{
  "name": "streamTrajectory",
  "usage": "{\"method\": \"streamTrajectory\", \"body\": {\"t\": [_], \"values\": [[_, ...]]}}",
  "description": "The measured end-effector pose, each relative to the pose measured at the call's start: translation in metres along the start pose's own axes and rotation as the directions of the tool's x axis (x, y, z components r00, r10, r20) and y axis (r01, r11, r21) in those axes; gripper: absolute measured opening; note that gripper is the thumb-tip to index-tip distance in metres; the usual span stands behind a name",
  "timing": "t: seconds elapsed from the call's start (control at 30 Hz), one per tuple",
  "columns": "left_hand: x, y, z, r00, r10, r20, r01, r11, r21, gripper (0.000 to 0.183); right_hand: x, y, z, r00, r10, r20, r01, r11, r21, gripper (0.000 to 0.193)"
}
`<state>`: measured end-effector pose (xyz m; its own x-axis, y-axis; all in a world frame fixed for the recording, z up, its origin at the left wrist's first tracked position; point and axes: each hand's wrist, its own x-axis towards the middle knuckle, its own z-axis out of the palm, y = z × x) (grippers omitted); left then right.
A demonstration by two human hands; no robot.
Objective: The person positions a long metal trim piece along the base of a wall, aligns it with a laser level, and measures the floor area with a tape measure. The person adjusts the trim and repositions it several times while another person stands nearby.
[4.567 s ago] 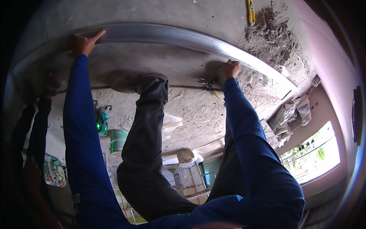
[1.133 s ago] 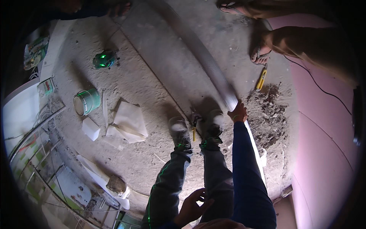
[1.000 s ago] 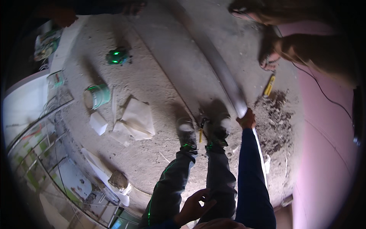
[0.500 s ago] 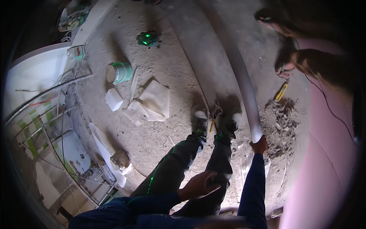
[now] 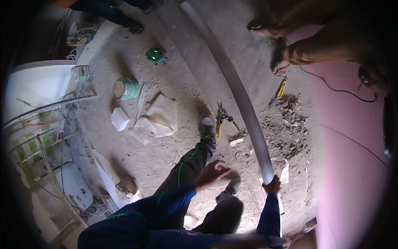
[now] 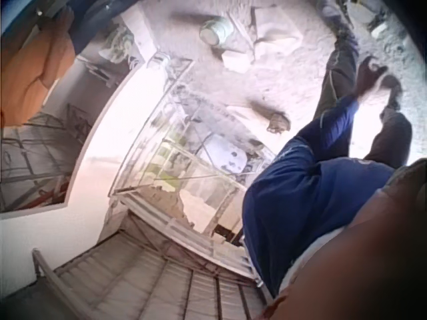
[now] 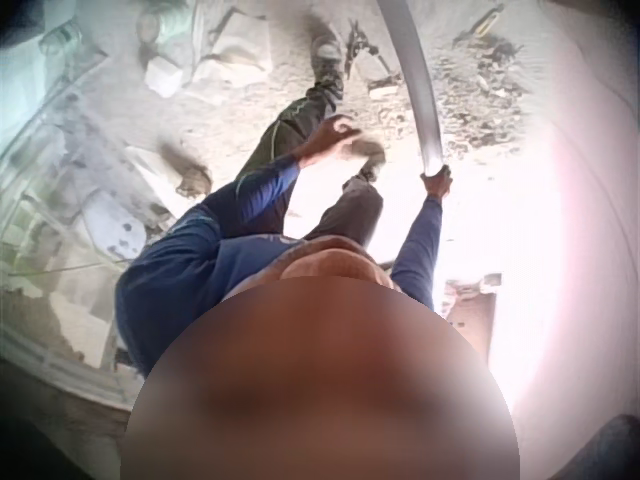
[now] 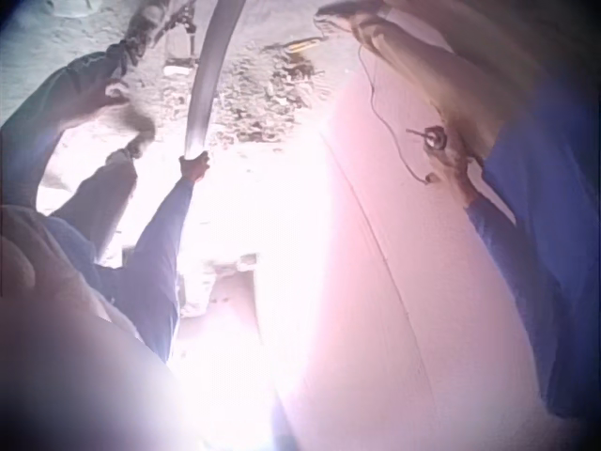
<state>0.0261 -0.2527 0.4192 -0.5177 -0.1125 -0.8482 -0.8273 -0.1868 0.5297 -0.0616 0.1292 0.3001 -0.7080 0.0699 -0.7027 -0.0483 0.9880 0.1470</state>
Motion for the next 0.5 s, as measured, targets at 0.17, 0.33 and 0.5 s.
{"method": "streamTrajectory", "body": {"t": [0.17,0.33,0.5], "values": [[0.047,-0.041,0.052,0.999,-0.024,-0.044,0.022,0.998,-0.06,0.056,-0.088,0.09,0.024,1.0,-0.026,0.011,0.025,1.0,0.008,0.073],[0.047,-0.066,0.14,0.978,0.1,-0.184,-0.113,0.992,-0.059,0.055,-0.177,0.202,0.053,0.999,-0.037,-0.007,0.037,0.999,0.024,0.071],[0.004,-0.096,0.223,0.989,-0.014,-0.145,0.001,0.996,-0.089,0.071,-0.27,0.313,0.067,0.991,-0.133,-0.015,0.133,0.99,0.049,0.075]]}}
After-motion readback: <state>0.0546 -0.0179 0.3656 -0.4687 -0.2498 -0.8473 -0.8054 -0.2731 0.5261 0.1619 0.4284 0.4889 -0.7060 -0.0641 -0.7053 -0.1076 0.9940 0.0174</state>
